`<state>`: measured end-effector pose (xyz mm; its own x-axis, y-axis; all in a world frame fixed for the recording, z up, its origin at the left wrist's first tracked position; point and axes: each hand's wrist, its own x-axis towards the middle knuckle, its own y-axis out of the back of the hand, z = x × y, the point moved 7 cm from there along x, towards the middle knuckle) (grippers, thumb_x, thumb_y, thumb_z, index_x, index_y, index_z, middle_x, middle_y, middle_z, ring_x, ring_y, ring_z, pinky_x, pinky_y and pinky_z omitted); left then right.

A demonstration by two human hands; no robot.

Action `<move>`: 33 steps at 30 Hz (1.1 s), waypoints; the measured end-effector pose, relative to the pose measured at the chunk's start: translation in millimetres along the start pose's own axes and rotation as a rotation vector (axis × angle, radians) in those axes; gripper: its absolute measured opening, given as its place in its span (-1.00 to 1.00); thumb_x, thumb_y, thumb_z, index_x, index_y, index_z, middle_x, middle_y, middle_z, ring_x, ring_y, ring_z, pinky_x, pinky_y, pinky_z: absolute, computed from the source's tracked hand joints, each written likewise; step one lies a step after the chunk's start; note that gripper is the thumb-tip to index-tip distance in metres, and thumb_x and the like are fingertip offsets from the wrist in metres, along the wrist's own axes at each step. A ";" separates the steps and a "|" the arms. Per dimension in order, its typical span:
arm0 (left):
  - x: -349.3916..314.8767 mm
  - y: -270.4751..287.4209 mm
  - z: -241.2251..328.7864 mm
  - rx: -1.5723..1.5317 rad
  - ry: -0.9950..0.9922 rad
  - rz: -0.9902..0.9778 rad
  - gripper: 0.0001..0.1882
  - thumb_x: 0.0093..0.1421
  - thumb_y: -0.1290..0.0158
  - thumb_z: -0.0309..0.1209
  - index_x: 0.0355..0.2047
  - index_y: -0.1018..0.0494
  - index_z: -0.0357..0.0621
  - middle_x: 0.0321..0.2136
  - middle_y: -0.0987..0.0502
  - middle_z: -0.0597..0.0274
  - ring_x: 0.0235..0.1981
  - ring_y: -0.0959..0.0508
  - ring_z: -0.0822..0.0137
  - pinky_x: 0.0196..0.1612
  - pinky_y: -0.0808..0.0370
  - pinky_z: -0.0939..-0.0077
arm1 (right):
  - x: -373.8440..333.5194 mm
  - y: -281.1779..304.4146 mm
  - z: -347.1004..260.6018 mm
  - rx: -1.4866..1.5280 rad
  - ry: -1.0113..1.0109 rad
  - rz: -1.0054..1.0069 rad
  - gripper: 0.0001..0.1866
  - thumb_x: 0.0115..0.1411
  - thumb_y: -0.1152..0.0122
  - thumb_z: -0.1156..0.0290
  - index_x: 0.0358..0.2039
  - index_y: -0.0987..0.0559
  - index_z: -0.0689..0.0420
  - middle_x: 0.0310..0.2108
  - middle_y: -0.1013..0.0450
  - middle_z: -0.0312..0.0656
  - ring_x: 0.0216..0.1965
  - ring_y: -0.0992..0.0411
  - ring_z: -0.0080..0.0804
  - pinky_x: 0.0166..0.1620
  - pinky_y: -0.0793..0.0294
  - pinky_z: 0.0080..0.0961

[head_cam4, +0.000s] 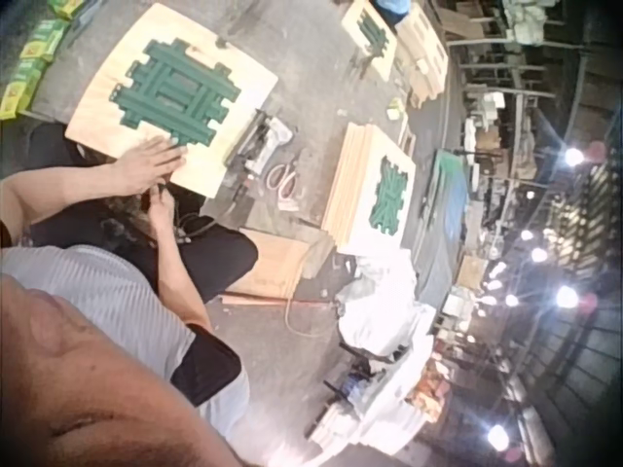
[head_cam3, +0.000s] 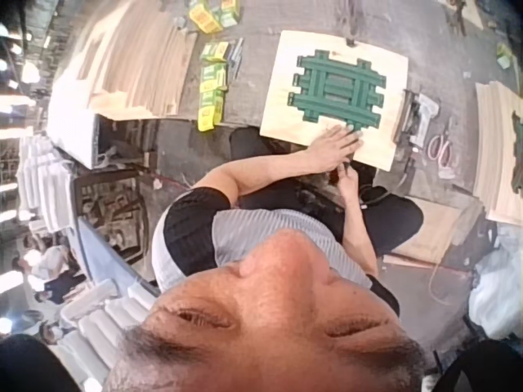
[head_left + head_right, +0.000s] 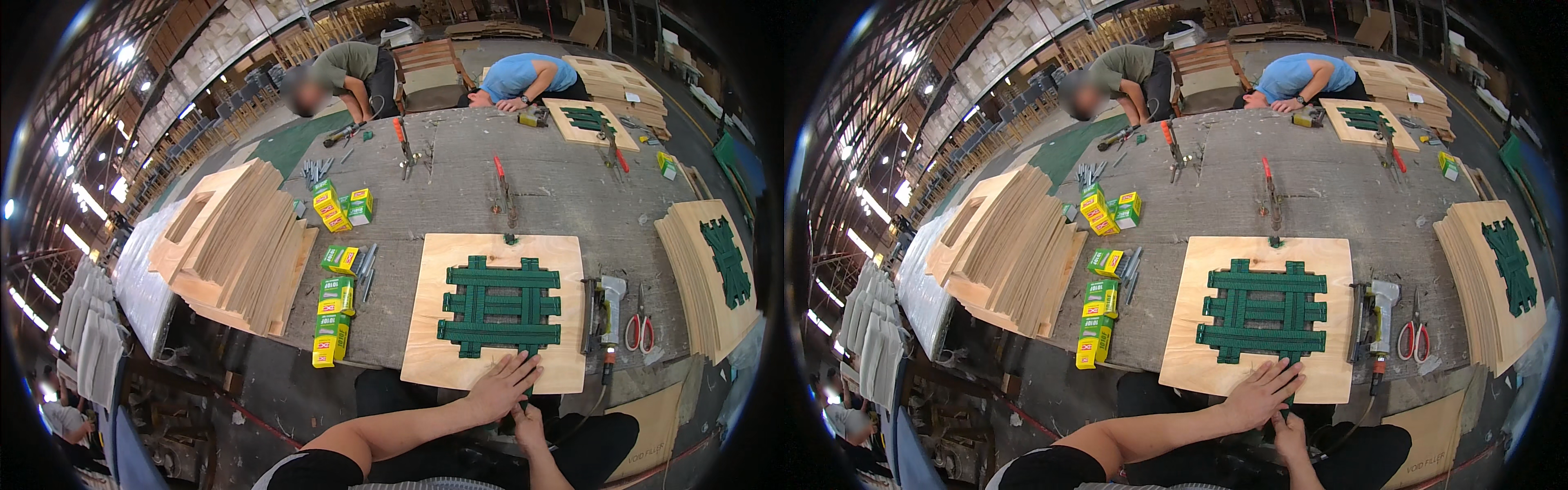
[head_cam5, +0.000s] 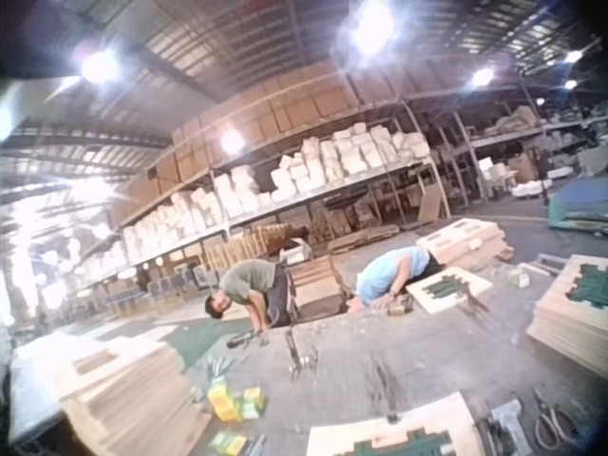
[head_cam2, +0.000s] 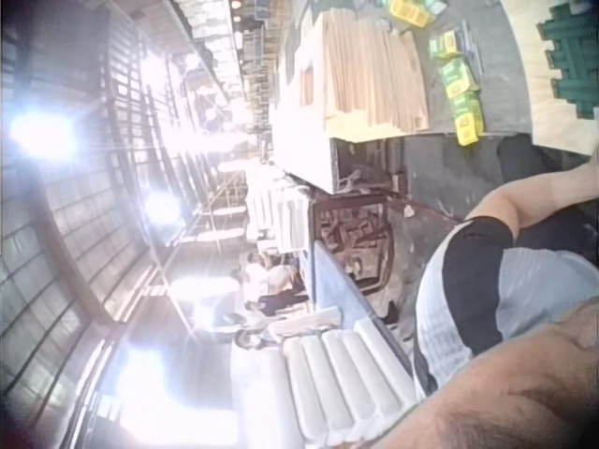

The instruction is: The person weaves green plastic straps into a crisscross pattern on a square wooden board. They use a pneumatic staple gun to secure the straps and scissors to trim excess material. The task is performed repeatedly on the same board throughout the clip.

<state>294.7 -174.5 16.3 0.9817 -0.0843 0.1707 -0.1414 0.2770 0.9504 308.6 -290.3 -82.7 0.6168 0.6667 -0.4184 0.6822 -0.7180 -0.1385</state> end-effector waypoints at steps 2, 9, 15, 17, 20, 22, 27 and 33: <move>0.3 -0.4 2.3 0.002 -0.003 0.000 -0.18 0.29 -0.12 -0.14 0.48 -0.09 -0.09 0.51 -0.05 0.07 0.51 -0.07 -0.02 0.49 -0.06 0.04 | 4.1 12.7 -0.5 0.020 -0.005 -0.008 -0.72 0.31 -0.23 0.58 0.03 -0.54 0.32 -0.21 -0.59 -0.23 -0.20 -0.53 -0.44 -0.11 -0.51 -0.47; 0.7 -1.4 1.7 0.011 0.018 -0.038 -0.19 0.30 -0.11 -0.15 0.49 -0.08 -0.07 0.51 -0.04 0.08 0.52 -0.05 -0.01 0.49 -0.04 0.04 | 9.5 7.1 -37.2 0.271 -0.006 -0.106 -0.64 0.15 -0.19 0.73 -0.01 -0.53 0.31 -0.23 -0.59 -0.13 -0.27 -0.56 -0.34 -0.21 -0.55 -0.39; -2.3 0.7 -0.4 -0.019 0.030 -0.028 -0.18 0.29 -0.13 -0.16 0.48 -0.10 -0.05 0.52 -0.03 0.12 0.52 -0.05 0.01 0.50 -0.04 0.04 | -0.4 -3.7 -14.4 0.214 -0.232 -0.041 -0.95 0.35 0.04 0.54 -0.26 -0.39 0.10 -0.56 -0.29 -0.33 -0.64 -0.19 -0.59 -0.58 -0.16 -0.58; 0.4 1.4 0.7 -0.034 0.027 -0.028 -0.18 0.28 -0.14 -0.16 0.48 -0.10 -0.05 0.52 -0.04 0.12 0.52 -0.05 0.01 0.50 -0.04 0.03 | -3.0 -2.2 -9.0 0.219 -0.204 -0.009 -0.95 0.35 0.04 0.53 -0.23 -0.39 0.09 -0.56 -0.28 -0.34 -0.64 -0.20 -0.60 -0.58 -0.16 -0.61; 0.4 0.7 -1.5 -0.054 0.046 -0.054 -0.17 0.27 -0.16 -0.15 0.48 -0.12 -0.04 0.51 -0.05 0.13 0.52 -0.05 0.00 0.49 -0.05 0.01 | -3.8 -5.3 -8.2 0.098 -0.123 0.032 -0.88 0.50 0.06 0.36 -0.25 -0.40 0.00 -0.58 -0.24 -0.43 -0.70 -0.11 -0.64 -0.62 -0.10 -0.60; 2.4 1.3 -1.5 -0.074 0.057 -0.089 -0.18 0.26 -0.17 -0.16 0.47 -0.13 -0.03 0.51 -0.05 0.14 0.51 -0.06 -0.02 0.49 -0.06 0.00 | -6.6 -6.2 -4.3 0.080 -0.088 0.078 -0.83 0.53 0.06 0.28 -0.25 -0.41 0.00 -0.59 -0.25 -0.45 -0.70 -0.12 -0.65 -0.63 -0.09 -0.59; 1.4 7.2 -0.3 -0.143 0.048 -0.095 -0.23 0.29 -0.14 -0.20 0.45 -0.16 -0.08 0.50 -0.06 0.07 0.52 -0.02 -0.04 0.51 -0.03 -0.01 | -8.3 -4.1 4.1 0.049 -0.061 0.135 -0.74 0.56 0.06 0.19 -0.25 -0.45 0.03 -0.58 -0.27 -0.45 -0.69 -0.14 -0.66 -0.62 -0.12 -0.59; -10.1 11.6 -4.3 -0.188 -0.097 -0.122 -0.26 0.24 -0.12 -0.38 0.44 -0.19 -0.08 0.52 -0.01 0.03 0.53 0.00 -0.09 0.54 0.04 -0.03 | 1.1 -0.9 6.0 0.001 -0.014 0.122 -0.67 0.54 0.05 0.26 -0.34 -0.50 0.17 -0.58 -0.31 -0.42 -0.61 -0.18 -0.65 -0.52 -0.15 -0.56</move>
<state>283.6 -166.3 24.5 0.9720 -0.2168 0.0905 0.0124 0.4320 0.9018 306.3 -290.1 -88.4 0.6893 0.5719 -0.4447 0.6023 -0.7935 -0.0869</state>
